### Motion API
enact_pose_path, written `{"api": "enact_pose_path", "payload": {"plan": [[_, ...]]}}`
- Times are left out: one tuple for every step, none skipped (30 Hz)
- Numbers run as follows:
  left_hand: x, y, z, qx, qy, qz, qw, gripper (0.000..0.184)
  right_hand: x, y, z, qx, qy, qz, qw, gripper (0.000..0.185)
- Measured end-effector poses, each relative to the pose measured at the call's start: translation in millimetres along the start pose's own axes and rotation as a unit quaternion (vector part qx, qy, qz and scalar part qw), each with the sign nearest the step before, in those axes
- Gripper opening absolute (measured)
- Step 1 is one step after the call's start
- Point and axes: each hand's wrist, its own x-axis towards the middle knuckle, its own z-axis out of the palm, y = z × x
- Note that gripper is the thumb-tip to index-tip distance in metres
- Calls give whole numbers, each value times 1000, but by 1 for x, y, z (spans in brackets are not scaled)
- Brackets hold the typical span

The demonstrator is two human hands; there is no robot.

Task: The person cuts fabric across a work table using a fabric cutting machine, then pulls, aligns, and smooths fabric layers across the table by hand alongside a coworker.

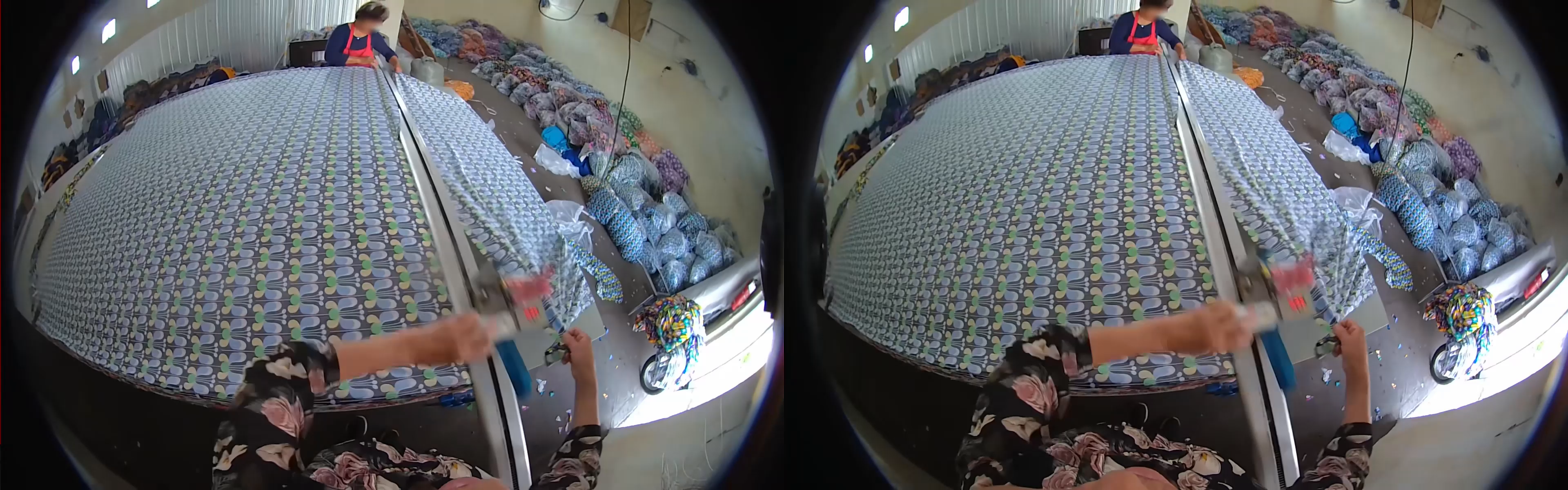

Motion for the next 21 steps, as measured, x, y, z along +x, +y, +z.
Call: {"api": "enact_pose_path", "payload": {"plan": [[8, 26, -15, -101, 3, -3, 995, 12, -6, 2, -5, 4, -9, 18, 1000, 10], [18, 55, -19, -93, -12, 29, 995, 11, -11, -4, -6, 24, -31, 28, 999, 12], [22, 82, -15, -171, 18, 60, 983, 12, -15, -8, -7, 26, -30, 27, 999, 12], [29, 102, -17, -247, 47, 90, 964, 14, -17, -12, -8, 20, -39, 35, 998, 13], [38, 116, -25, -291, 56, 98, 950, 15, -16, -14, -9, 16, -48, 42, 998, 14], [45, 129, -28, -333, 64, 105, 935, 17, -14, -6, -13, 75, -78, 48, 993, 13], [53, 137, -34, -331, 64, 105, 936, 17, -16, -1, -15, 104, -82, 65, 989, 12], [61, 145, -39, -386, 57, 132, 911, 16, -13, 3, -14, 130, -84, 87, 984, 11], [68, 152, -43, -441, 49, 158, 882, 16, -14, 6, -14, 152, -84, 105, 979, 11], [74, 156, -46, -473, -8, 180, 862, 19, -15, 9, -15, 166, -81, 120, 975, 10], [78, 158, -48, -472, -10, 181, 863, 19, -16, 13, -16, 183, -78, 134, 971, 10], [81, 160, -49, -535, 28, 158, 830, 19, -17, 12, -14, 200, -75, 147, 966, 9], [84, 162, -50, -593, 66, 134, 791, 24, -16, 11, -11, 218, -74, 154, 961, 9], [85, 160, -49, -589, 62, 136, 794, 24, -15, 9, -10, 237, -77, 147, 957, 8], [83, 149, -56, -621, 35, 104, 776, 16, -16, -1, -3, 256, -85, 127, 955, 8], [79, 144, -61, -653, 6, 68, 754, 14, -26, -20, 6, 271, -94, 103, 953, 8], [74, 144, -62, -653, 1, 66, 755, 14, -37, -38, 15, 286, -103, 80, 949, 9], [67, 143, -60, -714, -5, -6, 700, 13, -50, -58, 24, 309, -116, 35, 943, 12], [59, 143, -53, -767, -9, -78, 636, 11, -57, -69, 30, 309, -118, 36, 943, 12], [49, 139, -42, -748, -37, -180, 638, 12, -63, -79, 35, 298, -152, 14, 942, 14], [43, 134, -34, -720, -64, -280, 632, 12, -69, -85, 39, 286, -187, -7, 940, 17]]}}
